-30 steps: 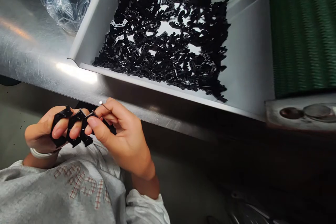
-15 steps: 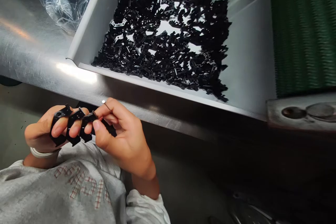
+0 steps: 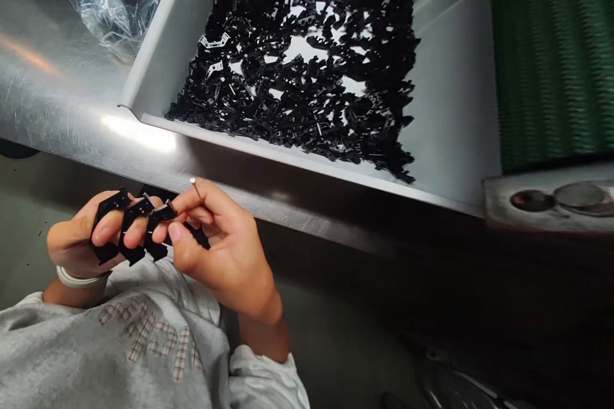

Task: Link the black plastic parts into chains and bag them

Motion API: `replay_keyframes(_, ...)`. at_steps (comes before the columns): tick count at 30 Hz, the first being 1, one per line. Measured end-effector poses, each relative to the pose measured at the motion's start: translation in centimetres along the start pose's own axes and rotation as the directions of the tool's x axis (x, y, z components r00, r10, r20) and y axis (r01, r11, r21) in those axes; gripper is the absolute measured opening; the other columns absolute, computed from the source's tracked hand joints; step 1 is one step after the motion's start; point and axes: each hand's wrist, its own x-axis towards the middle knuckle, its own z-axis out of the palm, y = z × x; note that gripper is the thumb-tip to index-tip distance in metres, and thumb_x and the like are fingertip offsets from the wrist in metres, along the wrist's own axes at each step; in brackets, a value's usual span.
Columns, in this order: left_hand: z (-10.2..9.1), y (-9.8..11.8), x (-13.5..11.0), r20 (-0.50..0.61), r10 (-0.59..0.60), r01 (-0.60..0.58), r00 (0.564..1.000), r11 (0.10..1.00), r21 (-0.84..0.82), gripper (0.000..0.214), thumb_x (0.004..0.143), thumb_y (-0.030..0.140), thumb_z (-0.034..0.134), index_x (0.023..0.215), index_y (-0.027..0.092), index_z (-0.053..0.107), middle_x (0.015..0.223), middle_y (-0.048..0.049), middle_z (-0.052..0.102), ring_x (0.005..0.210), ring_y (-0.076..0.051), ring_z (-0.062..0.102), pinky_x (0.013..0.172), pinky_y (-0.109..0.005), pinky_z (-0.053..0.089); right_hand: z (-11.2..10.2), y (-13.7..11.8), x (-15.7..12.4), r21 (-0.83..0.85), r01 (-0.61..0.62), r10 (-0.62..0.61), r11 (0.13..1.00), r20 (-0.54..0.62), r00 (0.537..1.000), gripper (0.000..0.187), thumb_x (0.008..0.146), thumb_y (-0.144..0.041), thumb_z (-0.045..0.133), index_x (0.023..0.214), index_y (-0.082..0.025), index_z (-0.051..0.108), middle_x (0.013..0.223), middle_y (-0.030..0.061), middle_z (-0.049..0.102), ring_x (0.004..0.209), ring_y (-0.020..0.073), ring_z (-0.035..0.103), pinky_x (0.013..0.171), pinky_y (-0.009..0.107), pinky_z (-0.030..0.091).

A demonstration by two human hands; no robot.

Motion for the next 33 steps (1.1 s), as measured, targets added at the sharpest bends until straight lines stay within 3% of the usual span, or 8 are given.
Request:
replay_keyframes(4, 0.06, -0.09, 0.35, 0.016, -0.019, 0.02, 1.0, 0.998, -0.066, 0.035, 0.089, 0.044, 0.067, 0.064, 0.02, 0.065, 0.068, -0.0059, 0.064, 0.076, -0.025, 0.07, 0.076, -0.037, 0.057, 0.03, -0.03, -0.06, -0.036, 0.039, -0.039, 0.999, -0.009, 0.999, 0.019, 0.092, -0.029, 0.072, 0.078, -0.022, 0.061, 0.066, -0.0036, 0.063, 0.06, 0.0089, 0.057, 0.056, 0.021, 0.047)
replay_keyframes(10, 0.14, 0.09, 0.48, 0.046, -0.008, 0.013, 0.999, 0.994, -0.104, 0.035, 0.092, 0.04, 0.065, 0.064, 0.02, 0.065, 0.067, -0.0031, 0.058, 0.064, -0.015, 0.061, 0.068, -0.027, 0.051, 0.24, -0.31, -0.08, -0.151, 0.068, -0.074, 0.986, -0.038, 0.996, 0.018, 0.093, -0.018, 0.067, 0.078, -0.022, 0.059, 0.067, -0.0054, 0.066, 0.059, 0.0069, 0.052, 0.056, 0.019, 0.044)
replay_keyframes(16, 0.02, -0.08, 0.34, 0.055, -0.029, 0.031, 0.998, 0.998, -0.047, 0.038, 0.09, 0.045, 0.066, 0.062, 0.021, 0.062, 0.056, -0.0007, 0.039, 0.073, -0.021, 0.063, 0.071, -0.03, 0.051, 0.43, -0.61, -0.03, -0.141, 0.047, -0.061, 0.989, -0.097, 0.993, 0.013, 0.093, -0.018, 0.067, 0.081, -0.022, 0.063, 0.068, -0.0052, 0.066, 0.06, 0.0091, 0.065, 0.057, 0.021, 0.051)
replay_keyframes(19, -0.1, -0.22, 0.28, 0.048, -0.029, 0.03, 0.998, 0.999, -0.032, 0.038, 0.09, 0.045, 0.066, 0.061, 0.021, 0.061, 0.057, -0.0013, 0.042, 0.073, -0.022, 0.063, 0.072, -0.033, 0.053, 0.51, -0.65, -0.09, -0.093, 0.025, -0.036, 0.995, -0.124, 0.992, 0.004, 0.091, -0.023, 0.072, 0.092, -0.024, 0.068, 0.073, -0.0051, 0.069, 0.061, 0.009, 0.068, 0.058, 0.02, 0.054)
replay_keyframes(23, -0.37, -0.28, 0.01, 0.075, -0.048, 0.047, 0.996, 0.999, 0.026, 0.038, 0.092, 0.043, 0.064, 0.064, 0.018, 0.063, 0.061, -0.0021, 0.049, 0.066, -0.017, 0.056, 0.072, -0.032, 0.053, 0.64, -0.33, -0.05, 0.002, 0.009, -0.009, 1.0, -0.028, 1.0, 0.009, 0.091, -0.029, 0.075, 0.09, -0.023, 0.068, 0.075, -0.0038, 0.072, 0.061, 0.0086, 0.067, 0.055, 0.019, 0.053)
replay_keyframes(28, -0.41, -0.24, -0.17, 0.074, -0.069, 0.065, 0.995, 0.996, 0.057, 0.041, 0.094, 0.045, 0.062, 0.066, 0.016, 0.064, 0.064, -0.004, 0.057, 0.062, -0.016, 0.054, 0.071, -0.033, 0.051, 0.39, 0.02, 0.14, 0.066, 0.003, -0.009, 0.998, 0.085, 0.996, 0.013, 0.093, -0.022, 0.071, 0.083, -0.022, 0.064, 0.068, -0.0028, 0.069, 0.066, 0.0122, 0.069, 0.06, 0.024, 0.057)
replay_keyframes(33, -0.17, -0.22, 0.04, 0.072, -0.077, 0.073, 0.994, 0.995, 0.063, 0.042, 0.093, 0.047, 0.062, 0.063, 0.016, 0.065, 0.061, -0.0049, 0.055, 0.062, -0.016, 0.052, 0.07, -0.033, 0.048, 0.27, -0.02, 0.11, 0.075, -0.01, 0.003, 0.997, 0.098, 0.995, 0.014, 0.088, -0.027, 0.077, 0.086, -0.022, 0.065, 0.063, -0.0038, 0.061, 0.062, 0.0127, 0.064, 0.057, 0.026, 0.055)
